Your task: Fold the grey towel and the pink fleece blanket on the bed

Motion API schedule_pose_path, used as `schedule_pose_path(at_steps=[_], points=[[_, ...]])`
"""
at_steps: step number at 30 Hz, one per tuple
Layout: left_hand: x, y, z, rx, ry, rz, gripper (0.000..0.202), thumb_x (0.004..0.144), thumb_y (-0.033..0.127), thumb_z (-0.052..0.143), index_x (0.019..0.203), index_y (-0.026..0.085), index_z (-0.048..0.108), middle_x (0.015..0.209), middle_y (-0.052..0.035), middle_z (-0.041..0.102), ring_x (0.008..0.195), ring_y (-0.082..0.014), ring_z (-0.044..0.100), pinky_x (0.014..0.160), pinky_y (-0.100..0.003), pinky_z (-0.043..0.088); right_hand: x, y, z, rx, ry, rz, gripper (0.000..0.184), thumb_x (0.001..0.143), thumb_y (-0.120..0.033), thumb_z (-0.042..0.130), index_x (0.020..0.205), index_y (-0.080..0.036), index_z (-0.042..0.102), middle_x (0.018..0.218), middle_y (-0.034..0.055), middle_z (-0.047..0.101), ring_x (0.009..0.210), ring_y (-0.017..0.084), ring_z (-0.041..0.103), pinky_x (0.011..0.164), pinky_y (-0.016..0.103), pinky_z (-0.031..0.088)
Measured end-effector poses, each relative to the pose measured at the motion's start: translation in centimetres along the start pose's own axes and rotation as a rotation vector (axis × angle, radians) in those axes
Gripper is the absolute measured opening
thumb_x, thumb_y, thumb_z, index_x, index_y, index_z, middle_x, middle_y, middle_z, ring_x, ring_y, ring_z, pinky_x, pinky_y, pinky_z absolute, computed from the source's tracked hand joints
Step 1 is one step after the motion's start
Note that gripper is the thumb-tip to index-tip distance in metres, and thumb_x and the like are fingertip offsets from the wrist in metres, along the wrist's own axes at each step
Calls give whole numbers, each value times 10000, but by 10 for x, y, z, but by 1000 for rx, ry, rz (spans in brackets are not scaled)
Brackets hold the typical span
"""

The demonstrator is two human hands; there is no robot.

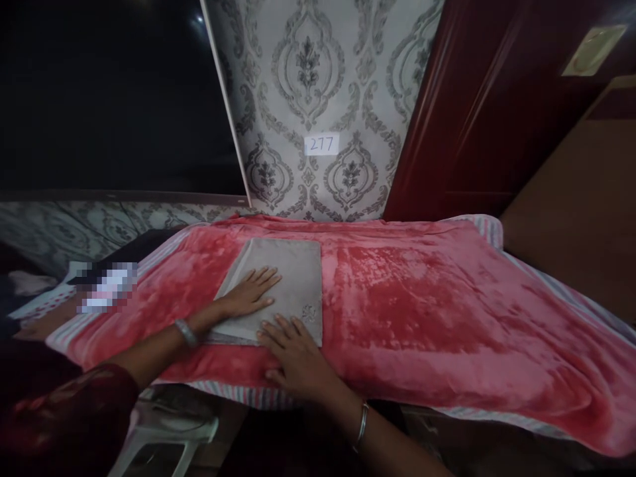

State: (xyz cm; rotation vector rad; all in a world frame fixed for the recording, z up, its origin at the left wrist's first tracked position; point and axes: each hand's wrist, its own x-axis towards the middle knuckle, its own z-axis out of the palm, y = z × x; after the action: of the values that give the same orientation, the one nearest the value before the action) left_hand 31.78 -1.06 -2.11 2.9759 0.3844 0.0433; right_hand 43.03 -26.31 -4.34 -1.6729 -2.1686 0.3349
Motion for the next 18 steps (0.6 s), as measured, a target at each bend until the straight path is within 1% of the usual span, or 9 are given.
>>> schedule_pose_path(at_steps=[2, 4, 6, 7, 8, 10, 12, 15, 18], points=[[-35, 7, 3, -4, 10, -21, 728, 970, 628, 423, 1594, 267, 320, 1692, -123, 170, 1563, -366, 96, 1232, -610, 134, -1, 0, -5, 27, 12, -17, 665, 989, -500, 546, 1585, -267, 362, 1659, 36, 299, 1556, 230, 146, 1270, 501, 85], [-61, 19, 6, -5, 18, -57, 709, 971, 630, 424, 1587, 290, 337, 1690, -122, 183, 1557, -384, 112, 1223, -620, 176, 3, 4, -15, 57, 39, -24, 561, 998, -461, 537, 1520, -261, 481, 1558, 67, 481, 1477, 243, 349, 1231, 480, 237], [-79, 34, 9, 17, 30, -119, 694, 975, 623, 425, 1583, 297, 349, 1680, -138, 217, 1547, -403, 148, 1208, -635, 211, 15, 12, -29, 59, 96, 1, 466, 1018, -396, 495, 1450, -236, 567, 1397, 97, 632, 1316, 242, 536, 1134, 446, 384], [-85, 42, 12, 38, 47, -154, 692, 975, 614, 434, 1581, 288, 355, 1672, -154, 237, 1541, -411, 172, 1202, -641, 226, 25, 19, -36, 42, 129, 14, 454, 1023, -368, 474, 1440, -218, 575, 1349, 110, 660, 1257, 241, 577, 1099, 438, 417], [-90, 51, 14, 64, 74, -183, 692, 977, 598, 446, 1579, 269, 360, 1662, -175, 258, 1534, -413, 198, 1197, -639, 241, 36, 26, -43, 15, 156, 22, 465, 1025, -351, 462, 1455, -200, 558, 1346, 122, 659, 1242, 246, 587, 1091, 440, 424], [-96, 66, 22, 124, 152, -212, 700, 976, 565, 477, 1574, 216, 370, 1638, -218, 296, 1520, -408, 252, 1192, -617, 272, 64, 42, -54, -49, 172, 25, 525, 1020, -349, 465, 1519, -187, 475, 1454, 139, 578, 1338, 268, 522, 1135, 470, 379], [-100, 76, 32, 194, 244, -210, 716, 958, 551, 529, 1558, 184, 393, 1612, -243, 338, 1503, -408, 300, 1182, -599, 301, 96, 58, -61, -104, 117, 45, 607, 1008, -361, 485, 1578, -184, 374, 1579, 147, 432, 1456, 293, 392, 1180, 500, 320], [-104, 82, 50, 287, 401, -191, 714, 914, 534, 612, 1525, 204, 446, 1577, -225, 412, 1470, -416, 362, 1156, -599, 332, 142, 75, -67, -161, -6, 145, 677, 1006, -383, 480, 1620, -185, 274, 1667, 141, 234, 1537, 316, 217, 1216, 533, 241], [-107, 83, 65, 321, 586, -173, 587, 930, 422, 599, 1474, 218, 513, 1536, -188, 482, 1436, -380, 420, 1139, -561, 352, 183, 82, -68, -192, -50, 240, 682, 1026, -409, 423, 1636, -187, 213, 1694, 121, 116, 1561, 298, 110, 1236, 525, 174]])
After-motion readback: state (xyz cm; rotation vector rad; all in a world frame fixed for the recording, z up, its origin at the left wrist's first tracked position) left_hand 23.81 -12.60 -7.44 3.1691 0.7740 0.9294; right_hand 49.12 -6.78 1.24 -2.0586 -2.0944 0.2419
